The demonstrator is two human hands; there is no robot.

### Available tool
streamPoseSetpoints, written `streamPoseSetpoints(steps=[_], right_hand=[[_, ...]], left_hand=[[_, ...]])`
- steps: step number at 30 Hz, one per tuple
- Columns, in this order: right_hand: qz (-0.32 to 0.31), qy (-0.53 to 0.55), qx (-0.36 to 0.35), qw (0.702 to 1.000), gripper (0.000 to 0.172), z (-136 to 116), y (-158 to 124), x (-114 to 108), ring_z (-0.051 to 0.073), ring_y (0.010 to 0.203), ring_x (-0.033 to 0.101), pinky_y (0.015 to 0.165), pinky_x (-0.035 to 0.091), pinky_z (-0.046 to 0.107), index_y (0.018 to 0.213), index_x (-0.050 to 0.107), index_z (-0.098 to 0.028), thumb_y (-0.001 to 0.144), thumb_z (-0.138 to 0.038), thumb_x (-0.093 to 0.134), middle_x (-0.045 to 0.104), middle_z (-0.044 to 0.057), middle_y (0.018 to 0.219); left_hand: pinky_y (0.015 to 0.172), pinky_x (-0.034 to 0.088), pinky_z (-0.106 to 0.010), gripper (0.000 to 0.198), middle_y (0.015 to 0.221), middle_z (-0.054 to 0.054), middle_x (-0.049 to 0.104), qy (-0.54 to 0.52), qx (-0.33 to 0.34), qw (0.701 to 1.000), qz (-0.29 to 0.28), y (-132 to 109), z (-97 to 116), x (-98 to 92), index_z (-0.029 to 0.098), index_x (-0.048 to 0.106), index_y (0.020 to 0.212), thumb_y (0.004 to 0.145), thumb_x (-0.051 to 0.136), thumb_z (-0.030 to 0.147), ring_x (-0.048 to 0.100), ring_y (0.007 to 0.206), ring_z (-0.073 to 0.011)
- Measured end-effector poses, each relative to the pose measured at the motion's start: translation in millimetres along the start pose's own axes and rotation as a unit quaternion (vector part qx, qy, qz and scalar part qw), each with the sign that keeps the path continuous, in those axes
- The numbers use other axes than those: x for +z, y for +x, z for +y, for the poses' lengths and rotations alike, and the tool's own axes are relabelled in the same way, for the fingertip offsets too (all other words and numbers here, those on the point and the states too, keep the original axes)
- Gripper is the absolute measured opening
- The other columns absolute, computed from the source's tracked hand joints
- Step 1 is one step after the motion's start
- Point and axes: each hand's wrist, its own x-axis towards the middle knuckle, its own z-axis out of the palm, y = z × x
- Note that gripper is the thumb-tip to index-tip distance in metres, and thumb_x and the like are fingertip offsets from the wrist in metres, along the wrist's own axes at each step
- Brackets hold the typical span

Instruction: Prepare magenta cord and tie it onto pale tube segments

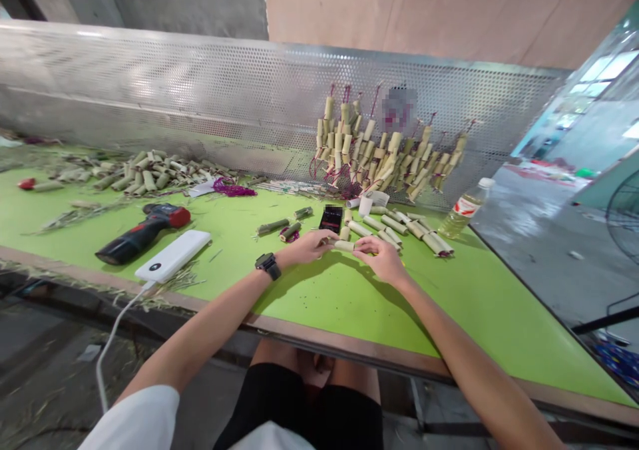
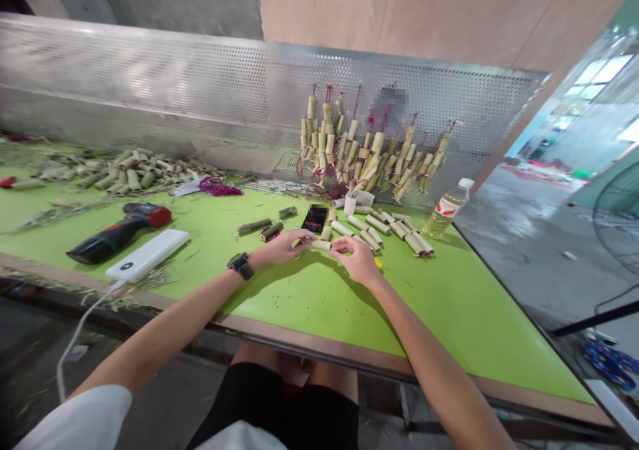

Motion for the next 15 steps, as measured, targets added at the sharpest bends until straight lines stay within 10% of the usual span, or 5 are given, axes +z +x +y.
streamPoseSetpoints(steps=[8,15], right_hand=[[-0.003,0.039,0.031,0.999,0.031,4.1,3.6,-11.7,0.022,0.088,0.073,0.075,0.063,0.038,0.099,0.073,-0.022,0.082,-0.047,0.075,0.077,0.007,0.098],[0.071,0.088,0.071,0.991,0.037,12.4,9.0,-12.6,0.023,0.091,0.07,0.059,0.061,0.03,0.098,0.063,-0.025,0.079,-0.056,0.073,0.068,0.005,0.094]], left_hand=[[0.097,0.053,-0.038,0.033,0.12,-0.011,0.07,0.059,0.046,0.996,-0.039,-2.2,-6.8,-0.6,0.019,0.067,0.127,0.097,0.055,0.021,0.064,0.107,-0.0238],[0.111,0.049,-0.051,0.074,0.14,-0.015,0.057,0.101,0.026,0.988,-0.112,-8.0,-6.5,-2.7,0.02,0.056,0.148,0.076,0.07,0.025,0.056,0.126,-0.0345]])
